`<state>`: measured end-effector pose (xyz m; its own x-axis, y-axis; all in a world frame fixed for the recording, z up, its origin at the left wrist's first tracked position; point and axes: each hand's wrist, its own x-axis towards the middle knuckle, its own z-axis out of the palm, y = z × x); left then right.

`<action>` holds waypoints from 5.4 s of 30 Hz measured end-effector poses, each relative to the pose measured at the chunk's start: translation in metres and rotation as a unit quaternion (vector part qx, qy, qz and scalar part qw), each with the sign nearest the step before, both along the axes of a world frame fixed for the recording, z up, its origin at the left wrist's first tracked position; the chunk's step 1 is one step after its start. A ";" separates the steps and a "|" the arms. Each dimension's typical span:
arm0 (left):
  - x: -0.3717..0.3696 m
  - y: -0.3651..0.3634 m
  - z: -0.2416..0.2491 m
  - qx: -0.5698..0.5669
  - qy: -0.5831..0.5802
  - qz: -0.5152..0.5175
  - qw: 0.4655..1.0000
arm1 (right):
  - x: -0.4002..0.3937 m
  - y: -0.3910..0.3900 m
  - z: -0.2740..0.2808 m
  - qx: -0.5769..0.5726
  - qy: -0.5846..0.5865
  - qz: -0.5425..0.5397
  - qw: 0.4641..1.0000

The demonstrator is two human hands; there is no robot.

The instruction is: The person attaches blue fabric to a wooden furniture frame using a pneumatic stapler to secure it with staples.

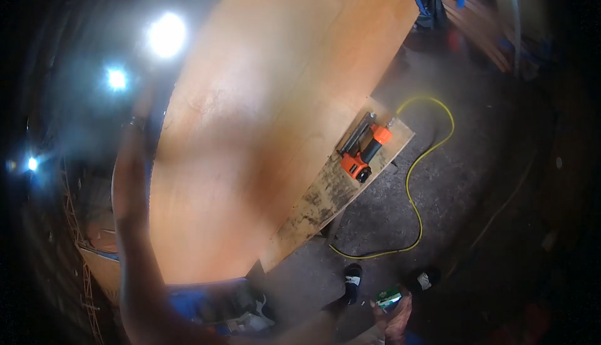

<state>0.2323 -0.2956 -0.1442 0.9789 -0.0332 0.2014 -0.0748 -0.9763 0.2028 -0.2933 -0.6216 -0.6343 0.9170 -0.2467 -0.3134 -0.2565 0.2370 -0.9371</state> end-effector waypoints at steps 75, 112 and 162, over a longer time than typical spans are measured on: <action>-0.189 -0.246 -0.253 -0.723 0.212 0.050 0.656 | 0.401 -0.119 0.210 -0.227 -0.323 0.319 0.862; -0.178 -0.279 -0.252 -0.856 0.207 -0.056 0.470 | 0.407 -0.151 0.247 -0.102 -0.270 0.394 0.873; -0.216 -0.283 -0.261 -0.828 0.175 -0.022 0.532 | 0.383 -0.154 0.258 -0.041 -0.173 0.403 0.898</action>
<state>0.0163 -0.5786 -0.4050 0.9720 -0.1182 -0.2032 0.2341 0.5648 0.7913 0.0896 -0.7755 -0.3768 0.8465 0.5322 0.0133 -0.0038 0.0310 -0.9995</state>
